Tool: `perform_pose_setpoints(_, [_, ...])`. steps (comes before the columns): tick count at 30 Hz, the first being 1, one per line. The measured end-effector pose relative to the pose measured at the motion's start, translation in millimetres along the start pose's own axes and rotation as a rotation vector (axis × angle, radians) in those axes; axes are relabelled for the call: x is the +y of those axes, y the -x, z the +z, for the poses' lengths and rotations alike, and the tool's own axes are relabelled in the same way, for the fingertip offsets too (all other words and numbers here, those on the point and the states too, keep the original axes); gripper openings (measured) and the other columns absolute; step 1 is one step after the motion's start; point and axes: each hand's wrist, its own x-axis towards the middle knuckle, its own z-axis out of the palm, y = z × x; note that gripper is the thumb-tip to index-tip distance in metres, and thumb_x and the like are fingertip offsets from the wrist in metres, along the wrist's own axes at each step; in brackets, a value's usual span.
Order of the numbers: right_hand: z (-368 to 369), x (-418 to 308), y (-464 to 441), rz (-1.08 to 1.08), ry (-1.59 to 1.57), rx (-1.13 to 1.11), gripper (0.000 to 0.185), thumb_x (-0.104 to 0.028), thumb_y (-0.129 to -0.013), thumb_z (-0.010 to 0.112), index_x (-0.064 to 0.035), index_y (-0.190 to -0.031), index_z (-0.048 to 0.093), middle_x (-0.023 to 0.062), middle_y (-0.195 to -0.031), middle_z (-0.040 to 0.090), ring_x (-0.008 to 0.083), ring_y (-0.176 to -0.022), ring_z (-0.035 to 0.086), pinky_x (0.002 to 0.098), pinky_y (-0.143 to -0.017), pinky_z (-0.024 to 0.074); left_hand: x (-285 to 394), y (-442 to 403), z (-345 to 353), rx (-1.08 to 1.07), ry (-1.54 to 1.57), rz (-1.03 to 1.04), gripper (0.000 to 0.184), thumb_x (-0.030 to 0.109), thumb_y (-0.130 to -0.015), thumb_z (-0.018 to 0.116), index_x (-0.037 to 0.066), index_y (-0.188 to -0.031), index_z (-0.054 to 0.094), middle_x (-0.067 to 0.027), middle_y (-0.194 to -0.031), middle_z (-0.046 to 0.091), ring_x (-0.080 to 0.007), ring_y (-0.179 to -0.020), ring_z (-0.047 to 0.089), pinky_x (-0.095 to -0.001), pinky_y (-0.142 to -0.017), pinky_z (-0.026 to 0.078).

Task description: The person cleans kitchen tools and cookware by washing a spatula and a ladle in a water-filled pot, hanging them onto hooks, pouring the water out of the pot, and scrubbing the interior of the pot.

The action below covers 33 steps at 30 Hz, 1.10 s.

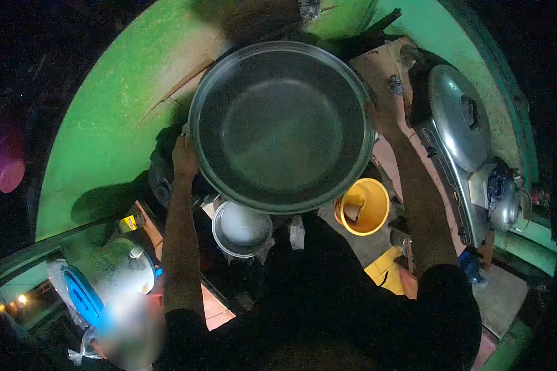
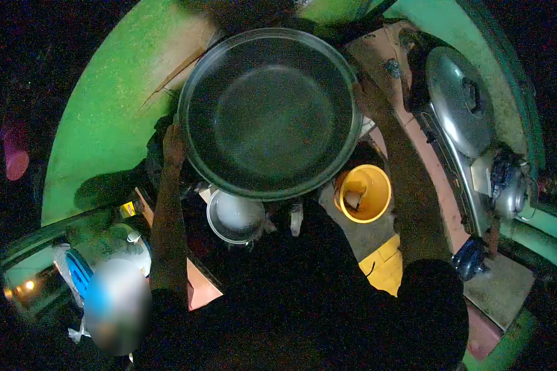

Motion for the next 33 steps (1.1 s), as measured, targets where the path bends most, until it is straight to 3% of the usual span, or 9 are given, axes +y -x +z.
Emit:
perform_pose_setpoints(10, [13, -14, 10, -0.03, 0.512, 0.17, 0.04, -0.033, -0.096, 0.044, -0.0001, -0.114, 0.056, 0.0261, -0.112, 0.058, 0.0383, -0.104, 0.057, 0.0476, -0.093, 0.0436, -26, -3, 4, -0.065, -0.141, 0.084, 0.034, 0.021, -0.09, 0.047, -0.003, -0.113, 0.051, -0.0281, -0.11, 0.054, -0.0455, -0.097, 0.055, -0.0518, -0.085, 0.046])
perform_pose_setpoints(13, [-24, 16, -21, 0.128, -0.086, -0.879, 0.042, -0.035, -0.096, 0.043, 0.0014, -0.113, 0.057, 0.0287, -0.107, 0.059, 0.0415, -0.101, 0.058, 0.0472, -0.094, 0.0436, -6, -10, 4, -0.095, -0.185, -0.02, 0.037, 0.028, -0.092, 0.047, -0.002, -0.114, 0.051, -0.0274, -0.11, 0.055, -0.0448, -0.097, 0.055, -0.0503, -0.085, 0.046])
perform_pose_setpoints(15, [36, 20, -6, 0.209, 0.315, -0.157, 0.045, -0.036, -0.097, 0.042, 0.0021, -0.112, 0.059, 0.0269, -0.103, 0.061, 0.0413, -0.098, 0.06, 0.0463, -0.092, 0.0446, 2, -7, 2, -0.203, -0.093, -0.259, 0.037, 0.031, -0.094, 0.047, -0.001, -0.113, 0.051, -0.0263, -0.109, 0.055, -0.0442, -0.097, 0.056, -0.0493, -0.085, 0.046])
perform_pose_setpoints(18, [22, -9, 12, 0.271, 0.196, -0.099, 0.033, -0.03, -0.097, 0.043, -0.0014, -0.108, 0.056, 0.0172, -0.098, 0.057, 0.0291, -0.091, 0.058, 0.0454, -0.079, 0.0489, -17, -8, 3, -0.086, -0.249, 0.113, 0.039, 0.035, -0.097, 0.043, -0.001, -0.108, 0.052, -0.0237, -0.104, 0.056, -0.0426, -0.096, 0.056, -0.0492, -0.083, 0.045])
perform_pose_setpoints(24, [34, 29, 188, 0.222, -0.418, 0.325, 0.031, -0.022, -0.091, 0.057, -0.0006, -0.113, 0.052, 0.0208, -0.11, 0.056, 0.0338, -0.1, 0.056, 0.0445, -0.08, 0.0482, -42, -11, 15, -0.198, -0.064, -0.279, 0.042, 0.037, -0.1, 0.038, -0.003, -0.103, 0.052, -0.0217, -0.098, 0.057, -0.039, -0.094, 0.055, -0.0478, -0.084, 0.043])
perform_pose_setpoints(26, [54, 75, 284, 0.55, 0.045, 0.115, 0.034, -0.03, -0.091, 0.053, -0.0031, -0.111, 0.055, 0.0198, -0.1, 0.061, 0.0343, -0.092, 0.06, 0.0433, -0.079, 0.0472, -45, -22, 9, -0.323, -0.489, 0.291, 0.046, 0.038, -0.1, 0.036, -0.005, -0.106, 0.053, -0.0239, -0.1, 0.057, -0.0392, -0.096, 0.055, -0.0465, -0.083, 0.043])
perform_pose_setpoints(29, [128, 149, 501, 0.78, -0.04, -0.438, 0.028, -0.033, -0.087, 0.055, -0.0058, -0.088, 0.062, 0.0195, -0.076, 0.061, 0.0358, -0.069, 0.059, 0.0448, -0.064, 0.047, 20, -29, -12, -0.167, -0.008, -0.58, 0.048, 0.037, -0.1, 0.036, -0.006, -0.114, 0.052, -0.0258, -0.104, 0.057, -0.0418, -0.097, 0.055, -0.0478, -0.085, 0.042])
perform_pose_setpoints(32, [178, 167, 683, 1.093, -0.264, -1.183, 0.022, -0.03, -0.084, 0.057, -0.0081, -0.082, 0.061, 0.0134, -0.07, 0.059, 0.0304, -0.061, 0.057, 0.047, -0.055, 0.0443, 83, -6, -31, 0.112, -0.164, -0.076, 0.05, 0.036, -0.1, 0.037, -0.007, -0.123, 0.048, -0.0266, -0.109, 0.054, -0.0428, -0.104, 0.052, -0.0494, -0.092, 0.04])
perform_pose_setpoints(33, [192, 143, 716, 1.256, -0.472, -0.96, 0.06, -0.042, -0.084, 0.06, -0.0021, -0.128, 0.054, 0.0226, -0.129, 0.054, 0.0342, -0.106, 0.061, 0.0447, -0.087, 0.0498, 98, 11, -29, 0.119, -0.142, 0.14, 0.051, 0.037, -0.1, 0.038, -0.006, -0.125, 0.047, -0.0261, -0.114, 0.053, -0.0422, -0.109, 0.05, -0.05, -0.095, 0.038])
